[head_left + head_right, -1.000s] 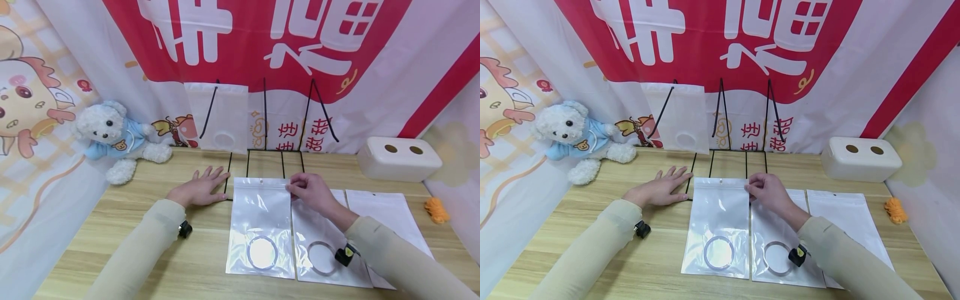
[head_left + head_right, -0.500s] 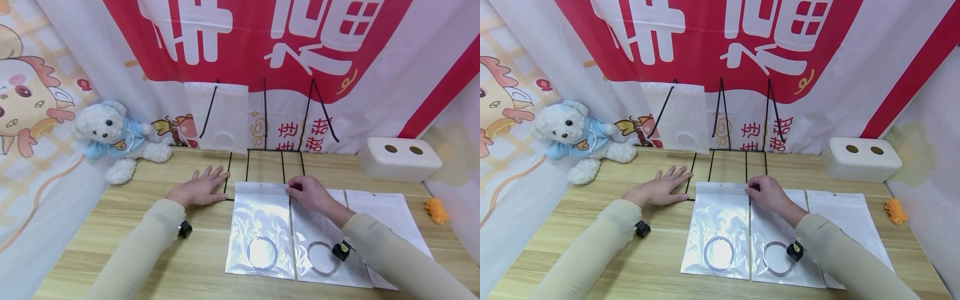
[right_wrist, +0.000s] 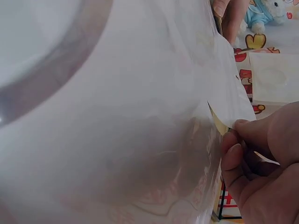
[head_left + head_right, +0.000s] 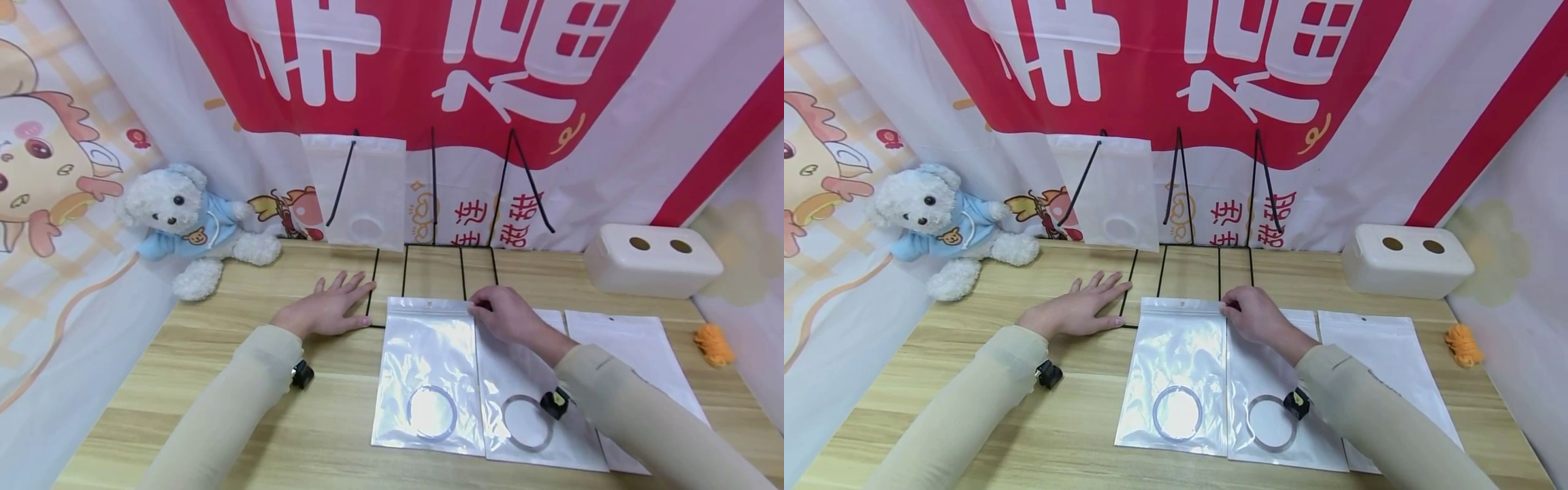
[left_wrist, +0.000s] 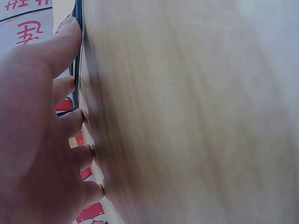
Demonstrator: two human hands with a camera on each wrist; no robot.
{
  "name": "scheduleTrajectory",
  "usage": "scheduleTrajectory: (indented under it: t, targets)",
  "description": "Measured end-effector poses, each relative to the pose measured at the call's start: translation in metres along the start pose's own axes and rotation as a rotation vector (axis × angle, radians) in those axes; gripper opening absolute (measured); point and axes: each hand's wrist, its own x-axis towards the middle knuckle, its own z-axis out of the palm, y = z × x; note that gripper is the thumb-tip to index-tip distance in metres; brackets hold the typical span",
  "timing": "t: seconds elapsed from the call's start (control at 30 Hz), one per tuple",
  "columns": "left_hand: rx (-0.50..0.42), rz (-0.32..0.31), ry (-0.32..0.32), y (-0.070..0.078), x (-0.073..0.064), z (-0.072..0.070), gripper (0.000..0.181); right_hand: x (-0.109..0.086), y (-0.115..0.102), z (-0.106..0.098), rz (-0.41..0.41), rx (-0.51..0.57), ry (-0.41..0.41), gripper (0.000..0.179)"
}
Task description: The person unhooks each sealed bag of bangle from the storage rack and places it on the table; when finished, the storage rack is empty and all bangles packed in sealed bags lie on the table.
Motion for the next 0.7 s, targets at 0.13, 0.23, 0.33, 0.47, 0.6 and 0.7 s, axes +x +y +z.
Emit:
scheduleTrajectory:
  t: [0.13,0.23,0.33,0.47,0.6,0.7]
  targets:
    - [0.002,0.0,-0.002,0.0,0.0,0.0,0.082,0.001,0.001,0.0,0.004,0.006,-0.009,0.018]
    - [0.003,0.0,-0.002,0.0,0.0,0.0,0.082,0.001,0.002,-0.001,0.012,0.019,-0.015,0.021]
    - [0.003,0.003,0.001,0.0,0.0,0.0,0.082,0.001,0.003,-0.002,0.02,0.027,-0.018,0.025]
    - [0.004,0.004,0.0,-0.001,0.0,0.0,0.082,0.0,0.005,-0.005,0.027,0.028,-0.013,0.027]
    - [-0.003,0.0,-0.008,-0.001,0.0,0.001,0.082,0.001,0.007,-0.01,0.032,0.012,-0.005,0.026]
    - [-0.009,-0.004,-0.014,-0.002,0.0,0.001,0.081,0.001,0.01,-0.015,0.026,0.007,0.01,0.024]
